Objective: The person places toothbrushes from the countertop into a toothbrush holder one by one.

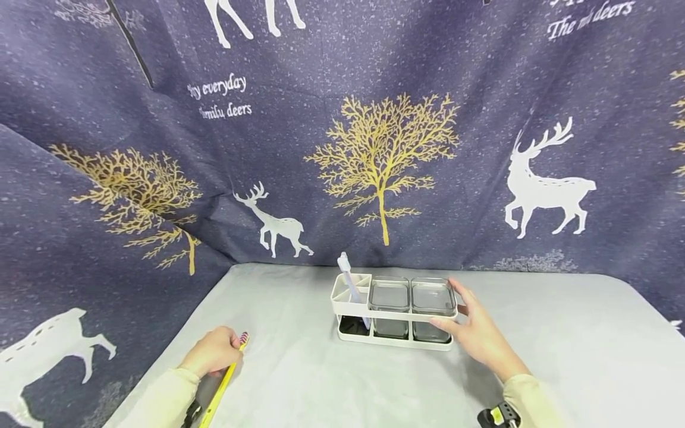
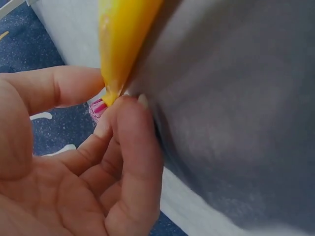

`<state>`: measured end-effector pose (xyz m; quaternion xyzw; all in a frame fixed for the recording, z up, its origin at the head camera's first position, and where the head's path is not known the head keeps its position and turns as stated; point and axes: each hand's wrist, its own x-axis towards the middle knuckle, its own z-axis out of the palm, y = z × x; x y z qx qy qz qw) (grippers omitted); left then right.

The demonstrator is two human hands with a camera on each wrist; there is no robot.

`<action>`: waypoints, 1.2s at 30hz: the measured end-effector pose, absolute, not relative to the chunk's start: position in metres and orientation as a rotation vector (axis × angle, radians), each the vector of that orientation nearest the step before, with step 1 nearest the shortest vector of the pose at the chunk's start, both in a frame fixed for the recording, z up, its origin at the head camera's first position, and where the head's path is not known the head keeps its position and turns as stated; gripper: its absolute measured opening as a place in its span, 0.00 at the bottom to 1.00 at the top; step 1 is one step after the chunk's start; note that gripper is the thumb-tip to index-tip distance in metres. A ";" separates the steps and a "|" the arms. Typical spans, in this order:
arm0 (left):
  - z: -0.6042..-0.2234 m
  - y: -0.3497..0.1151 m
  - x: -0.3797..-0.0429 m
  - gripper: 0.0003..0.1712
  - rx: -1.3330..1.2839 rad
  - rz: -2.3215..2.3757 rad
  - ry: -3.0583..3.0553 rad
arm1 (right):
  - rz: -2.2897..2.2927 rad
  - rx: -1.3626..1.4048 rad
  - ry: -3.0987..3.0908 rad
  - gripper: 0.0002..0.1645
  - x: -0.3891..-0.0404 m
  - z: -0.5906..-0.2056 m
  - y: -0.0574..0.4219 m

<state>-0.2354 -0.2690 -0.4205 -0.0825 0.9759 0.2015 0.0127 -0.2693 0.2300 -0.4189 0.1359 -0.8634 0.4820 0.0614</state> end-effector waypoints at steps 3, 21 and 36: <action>-0.422 -0.268 -0.236 0.10 -0.268 0.602 3.067 | 1.446 0.421 -2.603 0.57 -0.269 -0.418 0.230; -0.417 -0.254 -0.239 0.09 -0.216 0.659 3.150 | 1.456 0.418 -2.589 0.57 -0.268 -0.418 0.230; -0.370 -0.213 -0.244 0.09 -0.011 1.034 3.242 | 1.468 0.404 -2.589 0.57 -0.270 -0.421 0.230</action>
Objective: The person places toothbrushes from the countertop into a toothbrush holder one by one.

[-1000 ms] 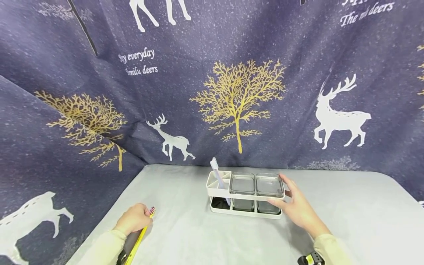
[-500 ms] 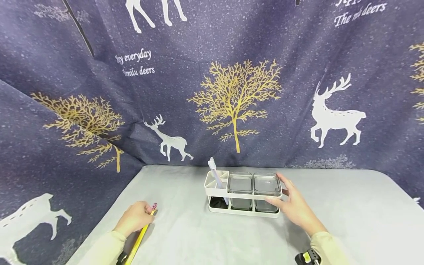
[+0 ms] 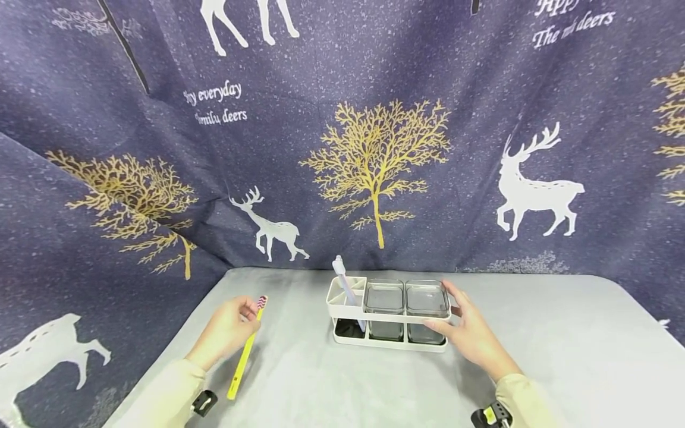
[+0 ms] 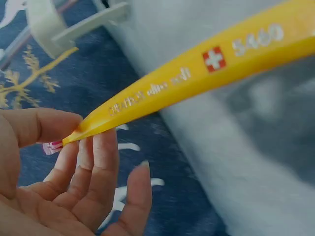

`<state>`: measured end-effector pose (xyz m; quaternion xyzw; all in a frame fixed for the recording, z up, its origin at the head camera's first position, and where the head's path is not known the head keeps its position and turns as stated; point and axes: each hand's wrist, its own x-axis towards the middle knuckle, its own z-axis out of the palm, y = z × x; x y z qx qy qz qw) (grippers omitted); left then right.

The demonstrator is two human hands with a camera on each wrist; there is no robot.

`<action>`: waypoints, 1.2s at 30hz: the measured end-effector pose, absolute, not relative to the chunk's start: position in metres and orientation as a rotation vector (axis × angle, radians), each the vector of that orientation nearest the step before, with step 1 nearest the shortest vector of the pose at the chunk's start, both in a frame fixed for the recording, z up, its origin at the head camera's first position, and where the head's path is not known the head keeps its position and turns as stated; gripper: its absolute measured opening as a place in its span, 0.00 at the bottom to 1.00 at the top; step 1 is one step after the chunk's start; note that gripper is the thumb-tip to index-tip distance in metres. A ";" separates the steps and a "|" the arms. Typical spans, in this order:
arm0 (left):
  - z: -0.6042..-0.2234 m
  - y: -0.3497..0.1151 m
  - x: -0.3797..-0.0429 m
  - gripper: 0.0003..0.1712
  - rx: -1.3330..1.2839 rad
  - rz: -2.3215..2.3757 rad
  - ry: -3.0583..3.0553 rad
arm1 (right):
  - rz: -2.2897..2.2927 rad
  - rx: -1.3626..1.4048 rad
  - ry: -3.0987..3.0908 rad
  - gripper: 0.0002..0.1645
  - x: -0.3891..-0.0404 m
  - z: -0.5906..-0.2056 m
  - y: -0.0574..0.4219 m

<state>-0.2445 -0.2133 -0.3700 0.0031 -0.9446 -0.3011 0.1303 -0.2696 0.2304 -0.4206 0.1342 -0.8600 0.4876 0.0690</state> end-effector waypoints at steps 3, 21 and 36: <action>-0.358 -0.203 -0.244 0.10 -0.051 -0.911 -2.681 | 1.474 0.403 -2.592 0.57 -0.270 -0.421 0.230; -0.305 -0.140 -0.254 0.12 -0.365 -1.122 -2.407 | 1.465 0.441 -2.563 0.56 -0.267 -0.417 0.229; -0.278 -0.090 -0.265 0.10 -0.600 -1.290 -2.257 | 1.494 0.413 -2.543 0.56 -0.267 -0.419 0.230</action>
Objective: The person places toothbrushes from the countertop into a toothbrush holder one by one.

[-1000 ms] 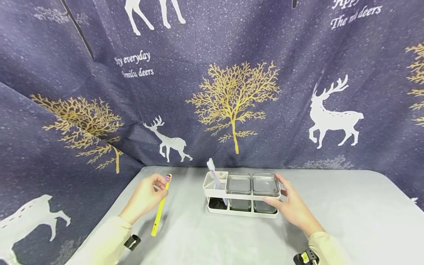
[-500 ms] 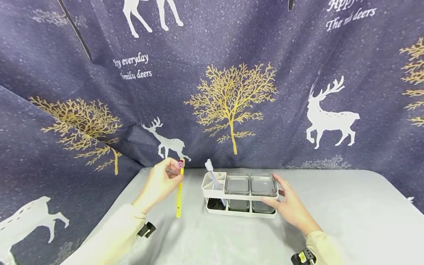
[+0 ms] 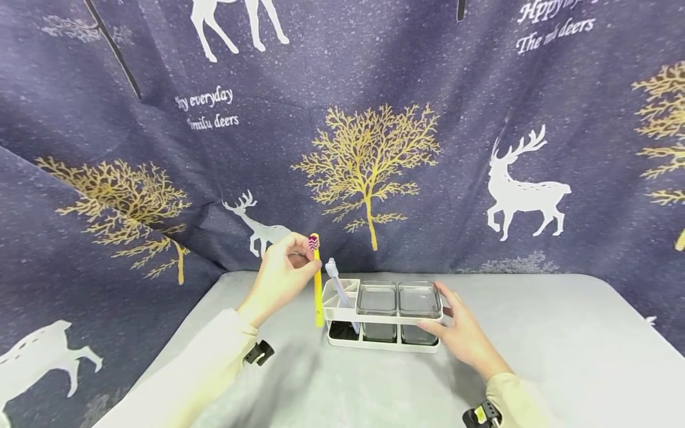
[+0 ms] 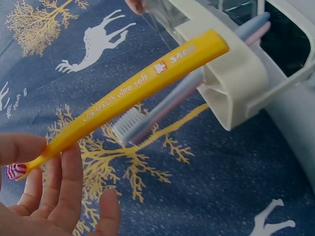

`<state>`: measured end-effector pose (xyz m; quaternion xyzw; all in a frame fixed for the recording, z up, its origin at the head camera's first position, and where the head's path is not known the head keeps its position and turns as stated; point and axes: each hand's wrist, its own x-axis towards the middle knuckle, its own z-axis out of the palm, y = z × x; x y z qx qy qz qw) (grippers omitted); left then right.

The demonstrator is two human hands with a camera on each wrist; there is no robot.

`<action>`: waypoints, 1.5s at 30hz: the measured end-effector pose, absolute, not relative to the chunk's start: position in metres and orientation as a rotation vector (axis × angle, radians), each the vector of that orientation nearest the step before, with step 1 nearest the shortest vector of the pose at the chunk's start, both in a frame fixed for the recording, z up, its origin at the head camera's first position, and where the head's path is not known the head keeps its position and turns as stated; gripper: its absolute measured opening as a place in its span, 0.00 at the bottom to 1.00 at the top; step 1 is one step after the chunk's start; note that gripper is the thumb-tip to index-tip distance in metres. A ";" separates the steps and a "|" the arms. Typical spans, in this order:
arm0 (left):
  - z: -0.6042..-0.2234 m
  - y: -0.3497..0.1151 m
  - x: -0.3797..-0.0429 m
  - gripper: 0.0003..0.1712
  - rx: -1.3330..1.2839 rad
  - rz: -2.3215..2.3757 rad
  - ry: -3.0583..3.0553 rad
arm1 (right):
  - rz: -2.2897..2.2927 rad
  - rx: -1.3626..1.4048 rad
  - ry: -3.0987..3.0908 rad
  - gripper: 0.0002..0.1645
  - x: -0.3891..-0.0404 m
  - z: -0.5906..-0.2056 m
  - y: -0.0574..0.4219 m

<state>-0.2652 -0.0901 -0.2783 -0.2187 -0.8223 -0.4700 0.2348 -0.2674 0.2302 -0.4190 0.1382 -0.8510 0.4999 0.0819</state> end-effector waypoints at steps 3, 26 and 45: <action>-0.274 -0.083 -0.268 0.10 -0.623 -1.305 -2.246 | 1.488 0.399 -2.551 0.56 -0.266 -0.420 0.231; -0.282 -0.070 -0.282 0.12 -0.569 -1.346 -2.158 | 1.504 0.403 -2.549 0.56 -0.268 -0.421 0.226; -0.303 -0.058 -0.282 0.11 -0.633 -1.296 -2.217 | 1.474 0.403 -2.532 0.55 -0.269 -0.422 0.228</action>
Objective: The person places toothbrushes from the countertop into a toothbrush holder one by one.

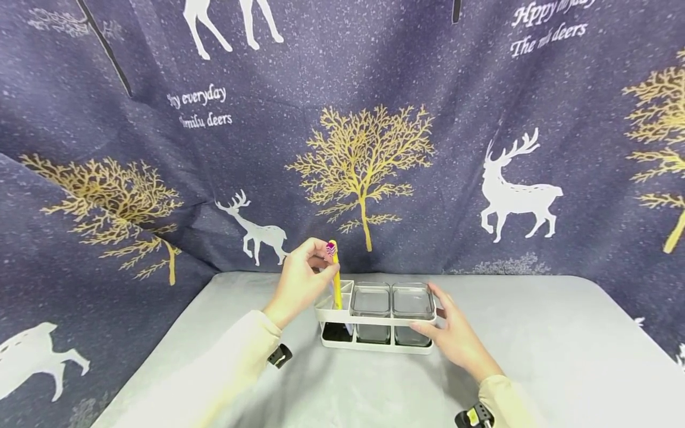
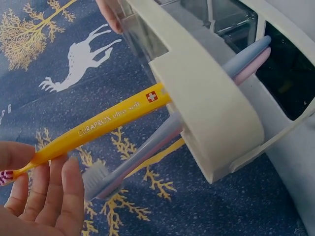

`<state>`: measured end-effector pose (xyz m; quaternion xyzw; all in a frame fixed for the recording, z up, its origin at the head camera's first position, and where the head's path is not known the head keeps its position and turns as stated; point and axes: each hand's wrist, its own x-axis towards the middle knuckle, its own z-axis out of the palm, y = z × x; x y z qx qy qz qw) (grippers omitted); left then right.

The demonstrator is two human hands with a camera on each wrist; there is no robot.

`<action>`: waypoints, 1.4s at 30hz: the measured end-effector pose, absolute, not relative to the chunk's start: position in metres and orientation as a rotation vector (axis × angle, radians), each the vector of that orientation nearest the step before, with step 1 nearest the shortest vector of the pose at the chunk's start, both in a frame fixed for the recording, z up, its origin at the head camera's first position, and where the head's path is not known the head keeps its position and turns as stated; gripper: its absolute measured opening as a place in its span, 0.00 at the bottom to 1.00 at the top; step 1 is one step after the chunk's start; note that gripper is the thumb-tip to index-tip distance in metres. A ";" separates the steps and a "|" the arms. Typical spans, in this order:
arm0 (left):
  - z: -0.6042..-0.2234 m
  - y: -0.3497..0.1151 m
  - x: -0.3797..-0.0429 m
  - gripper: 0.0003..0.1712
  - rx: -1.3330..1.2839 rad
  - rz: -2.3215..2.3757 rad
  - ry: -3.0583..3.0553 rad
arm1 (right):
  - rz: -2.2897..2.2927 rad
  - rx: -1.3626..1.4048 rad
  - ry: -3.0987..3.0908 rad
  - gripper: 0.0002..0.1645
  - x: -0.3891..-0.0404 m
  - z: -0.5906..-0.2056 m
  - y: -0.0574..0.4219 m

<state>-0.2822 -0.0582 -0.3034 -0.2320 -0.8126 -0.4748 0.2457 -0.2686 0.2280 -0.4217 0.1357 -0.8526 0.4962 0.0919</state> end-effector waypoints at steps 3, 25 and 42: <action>-0.307 -0.059 -0.282 0.11 -0.628 -1.280 -2.226 | 1.474 0.401 -2.537 0.56 -0.268 -0.421 0.227; -0.334 -0.055 -0.278 0.10 -0.629 -1.231 -2.254 | 1.483 0.404 -2.552 0.57 -0.270 -0.421 0.225; -0.353 -0.051 -0.275 0.09 -0.603 -1.152 -2.308 | 1.456 0.402 -2.585 0.57 -0.267 -0.422 0.230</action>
